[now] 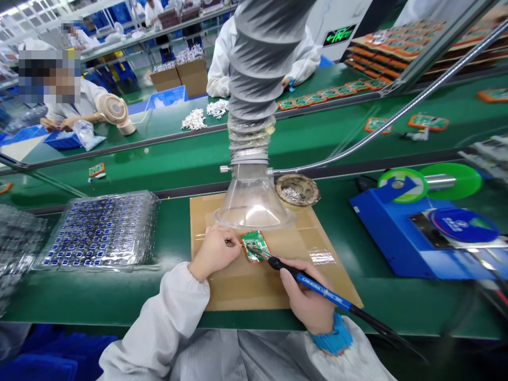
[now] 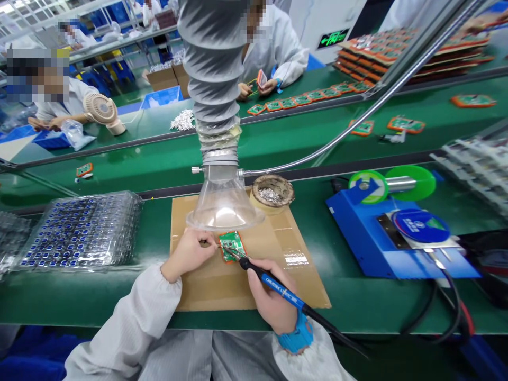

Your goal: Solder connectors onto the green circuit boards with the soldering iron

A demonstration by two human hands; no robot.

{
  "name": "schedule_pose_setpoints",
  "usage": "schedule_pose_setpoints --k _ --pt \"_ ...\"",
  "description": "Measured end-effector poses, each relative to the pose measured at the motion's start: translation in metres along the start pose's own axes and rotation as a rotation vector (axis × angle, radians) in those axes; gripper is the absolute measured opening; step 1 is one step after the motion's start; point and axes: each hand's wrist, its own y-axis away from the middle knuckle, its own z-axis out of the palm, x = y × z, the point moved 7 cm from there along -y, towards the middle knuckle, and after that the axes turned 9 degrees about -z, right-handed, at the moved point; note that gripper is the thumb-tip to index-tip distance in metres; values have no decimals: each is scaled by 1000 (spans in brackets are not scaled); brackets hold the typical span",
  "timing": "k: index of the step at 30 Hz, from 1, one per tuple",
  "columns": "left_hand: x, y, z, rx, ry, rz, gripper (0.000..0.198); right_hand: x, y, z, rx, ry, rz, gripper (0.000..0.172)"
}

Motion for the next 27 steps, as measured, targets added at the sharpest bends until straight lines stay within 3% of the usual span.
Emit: schedule_pose_setpoints --k 5,10,16,27 --pt "7 11 -8 31 81 96 14 2 4 1 45 -43 62 15" --pt "29 37 -16 71 160 263 10 -12 -4 27 19 -297 167 31" --pt "32 49 -5 -5 281 148 13 -26 -14 34 113 -370 222 27" --pt "28 53 -6 -3 429 43 17 -27 -15 39 106 -461 275 28"
